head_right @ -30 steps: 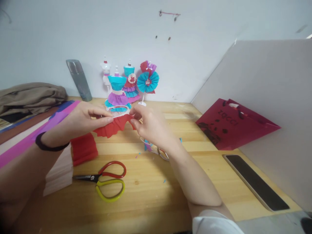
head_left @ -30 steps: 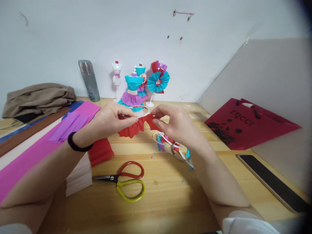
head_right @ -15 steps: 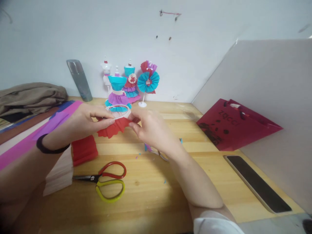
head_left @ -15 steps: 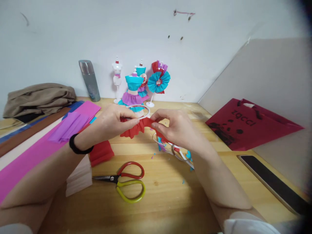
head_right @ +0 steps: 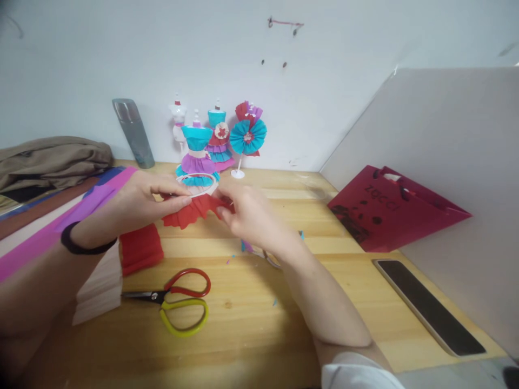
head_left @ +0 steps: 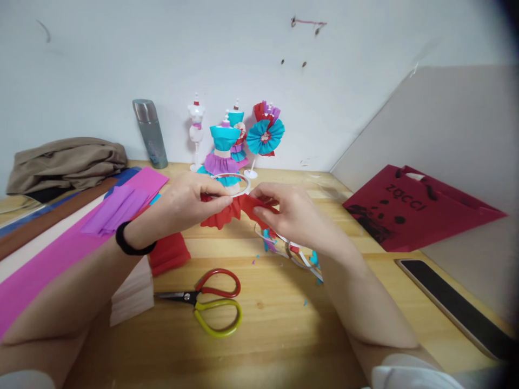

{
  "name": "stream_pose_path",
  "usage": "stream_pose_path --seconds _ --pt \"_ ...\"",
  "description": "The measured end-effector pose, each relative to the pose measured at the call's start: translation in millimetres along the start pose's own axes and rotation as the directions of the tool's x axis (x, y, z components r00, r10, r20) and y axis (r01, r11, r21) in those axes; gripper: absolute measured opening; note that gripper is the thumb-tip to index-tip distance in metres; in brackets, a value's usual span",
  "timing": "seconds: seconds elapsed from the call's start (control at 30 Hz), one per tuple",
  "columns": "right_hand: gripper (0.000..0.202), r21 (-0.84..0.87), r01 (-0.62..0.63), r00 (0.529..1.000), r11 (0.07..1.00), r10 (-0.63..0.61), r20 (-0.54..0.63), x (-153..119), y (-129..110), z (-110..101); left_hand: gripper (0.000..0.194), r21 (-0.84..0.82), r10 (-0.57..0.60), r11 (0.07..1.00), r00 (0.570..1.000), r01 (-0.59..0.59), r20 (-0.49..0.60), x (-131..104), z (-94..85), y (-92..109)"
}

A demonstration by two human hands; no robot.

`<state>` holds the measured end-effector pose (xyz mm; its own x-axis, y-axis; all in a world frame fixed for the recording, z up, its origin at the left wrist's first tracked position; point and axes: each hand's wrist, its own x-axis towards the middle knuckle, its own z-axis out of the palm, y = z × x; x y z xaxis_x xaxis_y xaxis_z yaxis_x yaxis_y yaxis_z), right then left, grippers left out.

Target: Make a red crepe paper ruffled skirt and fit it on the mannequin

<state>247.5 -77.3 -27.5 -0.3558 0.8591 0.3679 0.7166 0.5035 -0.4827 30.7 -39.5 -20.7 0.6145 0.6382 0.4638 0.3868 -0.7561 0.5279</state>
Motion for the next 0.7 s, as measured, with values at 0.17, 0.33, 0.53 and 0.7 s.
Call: stream_pose_path --seconds 0.17,0.33,0.53,0.7 --pt "0.018 0.151 0.052 0.99 0.987 -0.071 0.12 5.3 13.6 -9.7 0.022 0.039 -0.009 0.999 1.0 0.01 -0.021 0.4 0.5 -2.8" --pt "0.024 0.229 0.028 0.981 0.973 -0.071 0.183 7.0 19.0 -13.0 0.026 0.033 -0.029 0.999 0.999 0.029 0.012 1.0 0.2 -3.9" --pt "0.027 -0.073 0.072 0.997 0.995 -0.074 -0.017 3.4 11.1 -1.5 0.026 0.0 -0.026 1.0 0.999 0.026 0.038 1.5 1.8 -2.6" --pt "0.023 -0.003 0.052 0.992 0.999 -0.052 -0.118 6.0 7.4 3.7 0.024 0.016 -0.017 1.0 1.0 0.017 0.007 1.7 2.5 -2.9"
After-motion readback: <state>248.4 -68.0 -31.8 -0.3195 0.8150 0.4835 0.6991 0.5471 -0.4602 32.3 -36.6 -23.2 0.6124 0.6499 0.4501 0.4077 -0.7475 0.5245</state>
